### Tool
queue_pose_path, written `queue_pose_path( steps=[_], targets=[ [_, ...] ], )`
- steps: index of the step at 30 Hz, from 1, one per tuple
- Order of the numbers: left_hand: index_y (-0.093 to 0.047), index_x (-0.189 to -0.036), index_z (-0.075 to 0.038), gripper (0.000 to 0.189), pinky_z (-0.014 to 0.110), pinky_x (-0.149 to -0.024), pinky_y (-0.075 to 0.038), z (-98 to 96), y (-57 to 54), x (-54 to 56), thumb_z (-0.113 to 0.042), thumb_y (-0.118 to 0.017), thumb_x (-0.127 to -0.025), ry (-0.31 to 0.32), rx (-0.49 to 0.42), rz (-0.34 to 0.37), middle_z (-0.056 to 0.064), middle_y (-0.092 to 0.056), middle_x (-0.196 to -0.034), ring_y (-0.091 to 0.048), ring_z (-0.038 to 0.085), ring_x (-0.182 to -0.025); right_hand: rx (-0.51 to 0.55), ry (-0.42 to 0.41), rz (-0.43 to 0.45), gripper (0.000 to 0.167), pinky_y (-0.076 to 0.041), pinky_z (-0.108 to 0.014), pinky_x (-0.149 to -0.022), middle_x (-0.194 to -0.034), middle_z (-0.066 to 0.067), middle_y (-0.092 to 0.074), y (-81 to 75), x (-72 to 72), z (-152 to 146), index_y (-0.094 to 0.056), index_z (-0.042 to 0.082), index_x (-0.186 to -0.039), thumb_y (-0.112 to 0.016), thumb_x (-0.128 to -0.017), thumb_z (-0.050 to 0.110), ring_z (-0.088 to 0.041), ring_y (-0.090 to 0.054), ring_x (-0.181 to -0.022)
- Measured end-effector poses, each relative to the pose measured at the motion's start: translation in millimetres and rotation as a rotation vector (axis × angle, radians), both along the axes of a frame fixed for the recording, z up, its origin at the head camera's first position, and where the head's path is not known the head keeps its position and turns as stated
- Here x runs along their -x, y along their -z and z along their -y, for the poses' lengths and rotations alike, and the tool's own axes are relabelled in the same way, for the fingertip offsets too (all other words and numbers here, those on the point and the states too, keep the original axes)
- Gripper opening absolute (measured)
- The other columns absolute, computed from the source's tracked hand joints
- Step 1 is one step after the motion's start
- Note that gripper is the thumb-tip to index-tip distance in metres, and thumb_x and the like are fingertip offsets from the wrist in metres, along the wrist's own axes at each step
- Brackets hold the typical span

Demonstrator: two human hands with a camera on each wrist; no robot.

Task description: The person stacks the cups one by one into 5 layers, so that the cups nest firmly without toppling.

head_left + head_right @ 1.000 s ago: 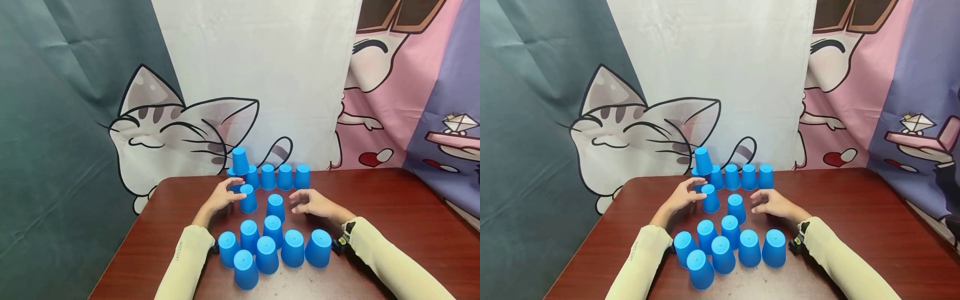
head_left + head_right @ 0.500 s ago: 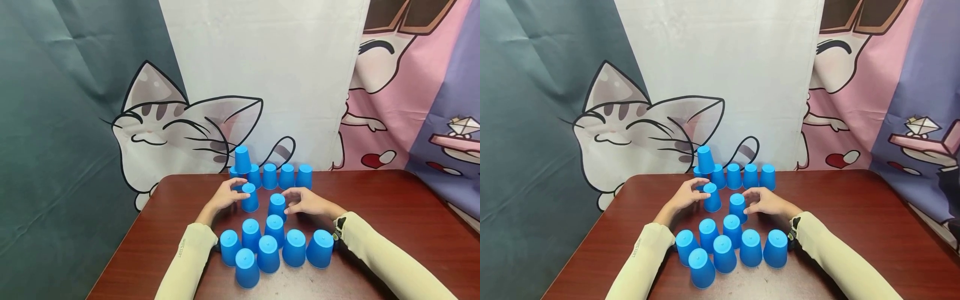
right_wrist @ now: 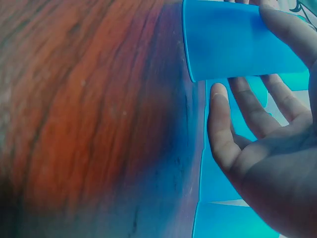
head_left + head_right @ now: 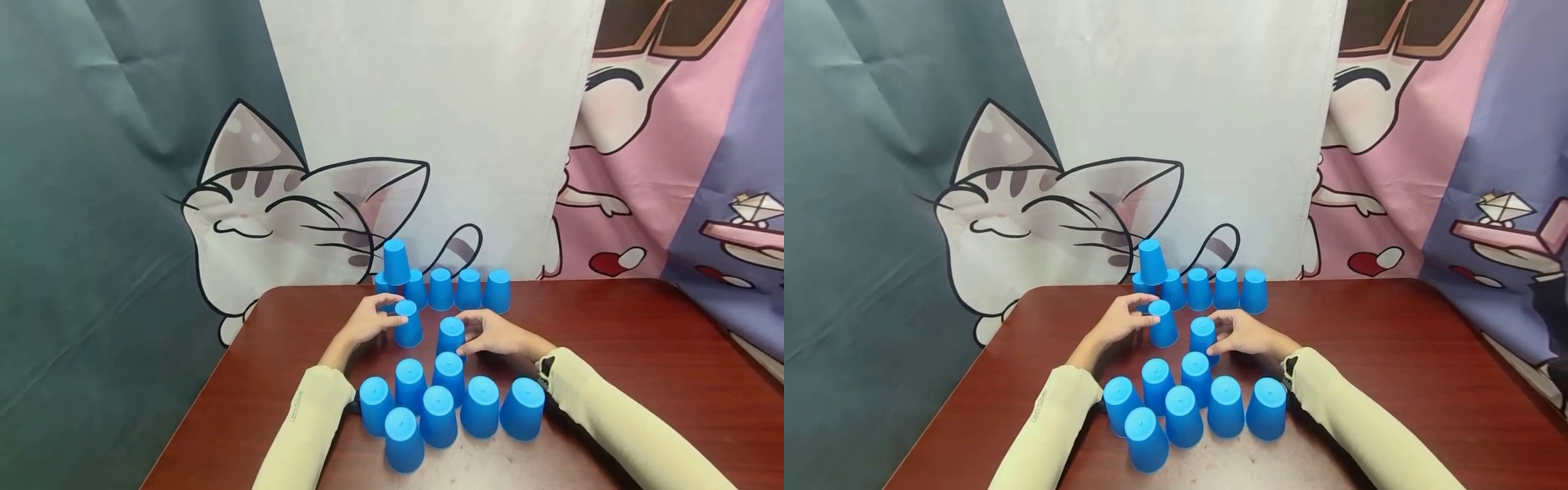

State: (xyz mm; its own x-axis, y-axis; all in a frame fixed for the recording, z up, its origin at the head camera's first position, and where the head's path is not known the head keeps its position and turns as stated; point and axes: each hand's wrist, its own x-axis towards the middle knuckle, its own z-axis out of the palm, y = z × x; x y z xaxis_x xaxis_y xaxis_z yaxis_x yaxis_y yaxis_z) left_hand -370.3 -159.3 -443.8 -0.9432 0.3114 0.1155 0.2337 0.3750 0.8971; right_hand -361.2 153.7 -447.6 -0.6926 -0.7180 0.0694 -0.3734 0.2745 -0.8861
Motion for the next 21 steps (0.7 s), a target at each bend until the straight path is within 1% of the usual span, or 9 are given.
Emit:
queue_pose_path(
  steps=[3,5,8,12,16,21],
  targets=[
    [-0.062,-0.13,-0.012,0.049,0.04,-0.076,-0.056,1.9,1.6,-2.5,-0.032,-0.076,-0.088,-0.003,0.008,0.011,0.008,-0.068,-0.12,-0.066,0.022,-0.088,-0.005,0.0,-0.009,0.042,-0.055,-0.044,-0.09,-0.112,-0.01,-0.071,3.0,-0.3,3.0,-0.06,0.004,-0.123,-0.078,-0.087,0.018,-0.027,-0.071,-0.099],
    [-0.062,-0.13,-0.011,0.049,0.04,-0.076,-0.056,2.2,1.7,-3.0,-0.032,-0.076,-0.088,0.001,0.009,0.003,0.008,-0.068,-0.12,-0.066,0.023,-0.088,-0.005,0.019,-0.018,0.042,-0.055,-0.046,-0.09,-0.111,-0.01,-0.071,3.7,-0.8,3.7,-0.061,0.004,-0.122,-0.078,-0.087,0.017,-0.027,-0.071,-0.099],
    [-0.062,-0.13,-0.011,0.049,0.041,-0.077,-0.056,2.2,2.1,-3.2,-0.033,-0.076,-0.088,-0.001,0.011,-0.004,0.009,-0.067,-0.121,-0.067,0.024,-0.088,-0.007,0.043,-0.024,0.041,-0.055,-0.048,-0.09,-0.111,-0.011,-0.071,3.8,-1.1,4.2,-0.061,0.004,-0.122,-0.078,-0.087,0.018,-0.029,-0.07,-0.1],
    [-0.061,-0.131,-0.013,0.051,0.041,-0.079,-0.056,2.6,3.1,-4.8,-0.035,-0.077,-0.087,-0.009,0.025,0.016,0.007,-0.066,-0.124,-0.067,0.022,-0.088,-0.009,0.055,-0.019,0.042,-0.053,-0.051,-0.092,-0.115,-0.014,-0.07,3.2,-1.8,4.9,-0.06,0.002,-0.123,-0.077,-0.088,0.018,-0.032,-0.069,-0.104],
    [-0.06,-0.133,-0.013,0.054,0.043,-0.084,-0.056,2.1,2.1,-6.1,-0.036,-0.076,-0.087,0.0,0.023,0.026,0.008,-0.065,-0.127,-0.067,0.021,-0.09,-0.006,0.086,-0.017,0.045,-0.053,-0.051,-0.092,-0.117,-0.015,-0.069,-0.3,-1.9,5.5,-0.059,0.002,-0.126,-0.077,-0.088,0.019,-0.032,-0.069,-0.105],
    [-0.061,-0.132,-0.012,0.052,0.047,-0.089,-0.054,0.8,-0.6,-4.0,-0.035,-0.076,-0.088,0.009,0.024,0.004,0.008,-0.065,-0.127,-0.066,0.024,-0.087,-0.017,0.135,-0.047,0.048,-0.053,-0.051,-0.092,-0.117,-0.01,-0.07,-8.7,-1.7,6.7,-0.059,0.005,-0.128,-0.079,-0.086,0.021,-0.029,-0.067,-0.106]
  ],
)
